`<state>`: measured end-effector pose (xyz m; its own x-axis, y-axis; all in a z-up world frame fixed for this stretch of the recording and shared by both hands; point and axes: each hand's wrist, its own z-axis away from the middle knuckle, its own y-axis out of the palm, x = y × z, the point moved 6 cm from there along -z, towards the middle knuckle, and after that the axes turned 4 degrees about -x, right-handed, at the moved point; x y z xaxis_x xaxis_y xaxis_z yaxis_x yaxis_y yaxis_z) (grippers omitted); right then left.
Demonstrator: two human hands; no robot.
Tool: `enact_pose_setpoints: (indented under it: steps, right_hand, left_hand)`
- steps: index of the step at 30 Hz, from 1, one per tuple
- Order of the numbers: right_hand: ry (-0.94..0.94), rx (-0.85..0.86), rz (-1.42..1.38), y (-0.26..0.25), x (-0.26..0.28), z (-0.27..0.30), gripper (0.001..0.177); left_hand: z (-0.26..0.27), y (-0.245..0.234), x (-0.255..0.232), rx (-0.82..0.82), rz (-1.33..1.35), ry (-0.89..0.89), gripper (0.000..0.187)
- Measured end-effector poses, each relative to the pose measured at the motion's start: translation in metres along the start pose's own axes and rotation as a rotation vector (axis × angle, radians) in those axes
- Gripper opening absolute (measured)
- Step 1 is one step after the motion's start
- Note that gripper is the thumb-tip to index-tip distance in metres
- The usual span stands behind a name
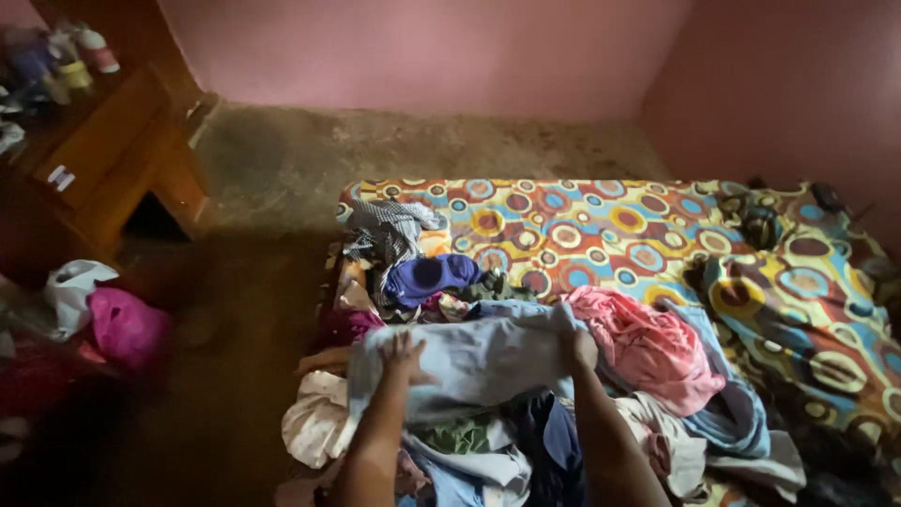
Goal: The person folds a green patterned cloth and a pair of gray shorts on a bed, then places the folded items into a wooden drawer.
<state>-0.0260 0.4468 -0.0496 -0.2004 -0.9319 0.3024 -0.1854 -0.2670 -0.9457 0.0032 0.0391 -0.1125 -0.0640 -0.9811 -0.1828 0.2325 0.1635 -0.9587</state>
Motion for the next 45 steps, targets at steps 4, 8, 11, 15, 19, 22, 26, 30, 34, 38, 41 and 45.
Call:
enact_pose_setpoints:
  steps: [4, 8, 11, 15, 19, 22, 26, 30, 34, 38, 41, 45]
  right_hand:
    - [0.057, 0.123, 0.034, 0.07, -0.06, 0.015, 0.044]
    - [-0.128, 0.242, 0.093, 0.128, -0.099, 0.007, 0.046]
    - [-0.5, 0.235, 0.234, 0.141, -0.089, 0.018, 0.051]
    - [-0.101, 0.129, 0.046, 0.086, -0.07, -0.013, 0.053]
    - [-0.08, -0.056, -0.036, 0.056, -0.015, -0.025, 0.057]
    - [-0.16, -0.18, -0.115, 0.065, 0.036, -0.038, 0.062]
    - [-0.381, -0.104, -0.184, 0.119, 0.126, -0.032, 0.069]
    - [-0.582, 0.201, -0.058, 0.179, 0.188, 0.008, 0.077]
    - [-0.706, 0.346, 0.166, 0.207, 0.182, 0.063, 0.084]
    - [-0.612, 0.56, 0.097, 0.216, 0.159, 0.085, 0.097]
    - [-0.579, 0.651, 0.041, 0.219, 0.154, 0.083, 0.11]
    - [-0.6, 0.641, 0.042, 0.22, 0.152, 0.079, 0.109]
  left_hand:
    - [0.012, 0.033, -0.009, -0.131, -0.003, 0.03, 0.086]
    - [-0.009, 0.053, -0.001, 0.142, -0.008, -0.071, 0.089]
    - [-0.007, 0.059, -0.002, 0.168, -0.032, -0.08, 0.098]
    - [-0.005, 0.06, -0.007, 0.263, 0.034, -0.162, 0.104]
    - [-0.002, 0.068, -0.004, 0.263, 0.047, -0.204, 0.106]
    - [-0.009, 0.065, -0.003, 0.264, 0.044, -0.214, 0.107]
    - [-0.005, 0.064, -0.013, 0.296, 0.058, -0.201, 0.109]
    - [-0.008, 0.078, -0.009, 0.302, 0.064, -0.175, 0.107]
    - [-0.029, 0.103, 0.0, 0.297, 0.029, -0.145, 0.094]
    - [-0.037, 0.117, 0.0, 0.421, -0.009, -0.136, 0.091]
    - [-0.056, 0.115, 0.004, 0.409, -0.039, 0.021, 0.094]
    - [-0.065, 0.117, 0.022, 0.403, 0.039, 0.068, 0.095]
